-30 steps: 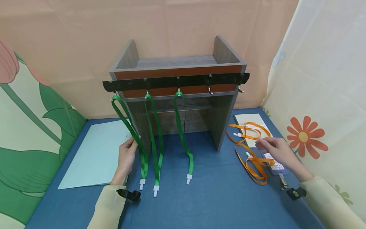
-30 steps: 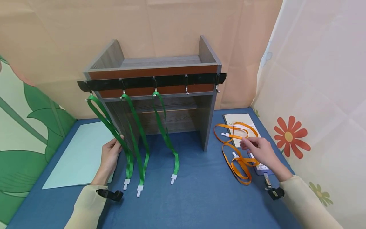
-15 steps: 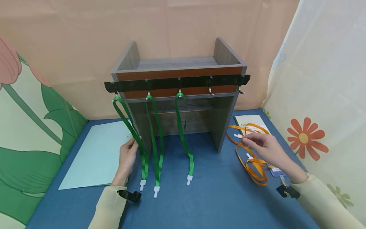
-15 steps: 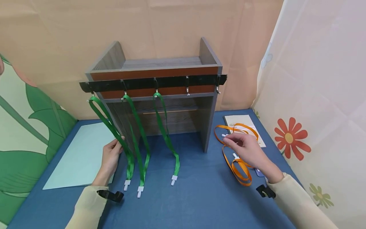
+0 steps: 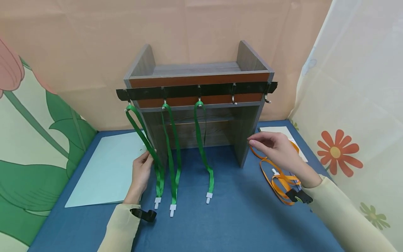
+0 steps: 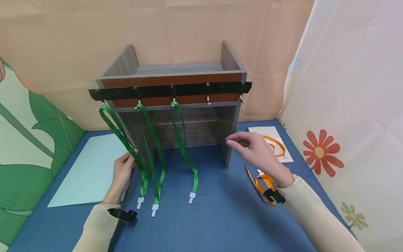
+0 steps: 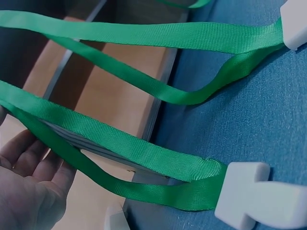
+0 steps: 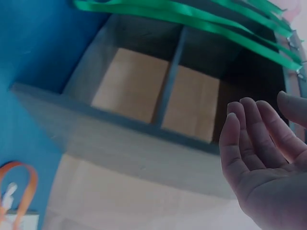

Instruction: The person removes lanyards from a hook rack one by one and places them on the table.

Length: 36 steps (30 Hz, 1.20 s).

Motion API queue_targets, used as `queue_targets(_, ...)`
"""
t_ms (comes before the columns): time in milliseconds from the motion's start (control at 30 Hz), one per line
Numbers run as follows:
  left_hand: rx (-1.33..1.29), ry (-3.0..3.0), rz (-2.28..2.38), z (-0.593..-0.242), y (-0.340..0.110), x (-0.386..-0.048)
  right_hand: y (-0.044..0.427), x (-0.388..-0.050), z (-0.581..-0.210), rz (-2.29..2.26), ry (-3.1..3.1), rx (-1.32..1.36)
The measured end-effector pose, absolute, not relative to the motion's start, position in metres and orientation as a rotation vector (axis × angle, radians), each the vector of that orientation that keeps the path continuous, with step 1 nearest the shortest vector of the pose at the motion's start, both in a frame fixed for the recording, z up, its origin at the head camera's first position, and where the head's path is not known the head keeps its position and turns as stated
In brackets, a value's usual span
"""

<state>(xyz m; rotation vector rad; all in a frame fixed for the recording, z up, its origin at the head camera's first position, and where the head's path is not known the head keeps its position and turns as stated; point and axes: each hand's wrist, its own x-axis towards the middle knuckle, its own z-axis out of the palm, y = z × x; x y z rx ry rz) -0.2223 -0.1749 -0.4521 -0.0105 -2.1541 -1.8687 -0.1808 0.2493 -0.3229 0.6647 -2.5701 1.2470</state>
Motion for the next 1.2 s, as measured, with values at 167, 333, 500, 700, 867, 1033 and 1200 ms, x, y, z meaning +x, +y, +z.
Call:
queue_targets(167,-0.003,-2.156,-1.866,-0.451,-0.174,-0.222,0.226,-0.188,-0.306,1.200,-2.543,0.700)
queue_targets(333,-0.007,-2.146,-1.861,-0.451,-0.174,-0.222,0.201,-0.195,-0.293,1.163,-2.475,0.738)
queue_targets(500,0.013,-2.146,-1.856,-0.453,-0.174,-0.224,0.182,-0.201,-0.286,1.193,-2.371,0.787)
queue_targets(700,0.009,-2.170,-1.858,-0.436,-0.169,-0.213,0.162,-0.209,-0.283,1.264,-2.255,0.795)
queue_targets(867,-0.008,-2.182,-1.840,-0.436,-0.169,-0.213,0.150,-0.212,-0.280,1.307,-2.220,0.816)
queue_targets(1033,-0.004,-2.172,-1.811,-0.452,-0.173,-0.221,0.138,-0.214,-0.273,1.332,-2.196,0.819)
queue_targets(1200,0.004,-2.172,-1.823,-0.451,-0.173,-0.221,0.129,-0.218,-0.267,1.382,-2.172,0.786)
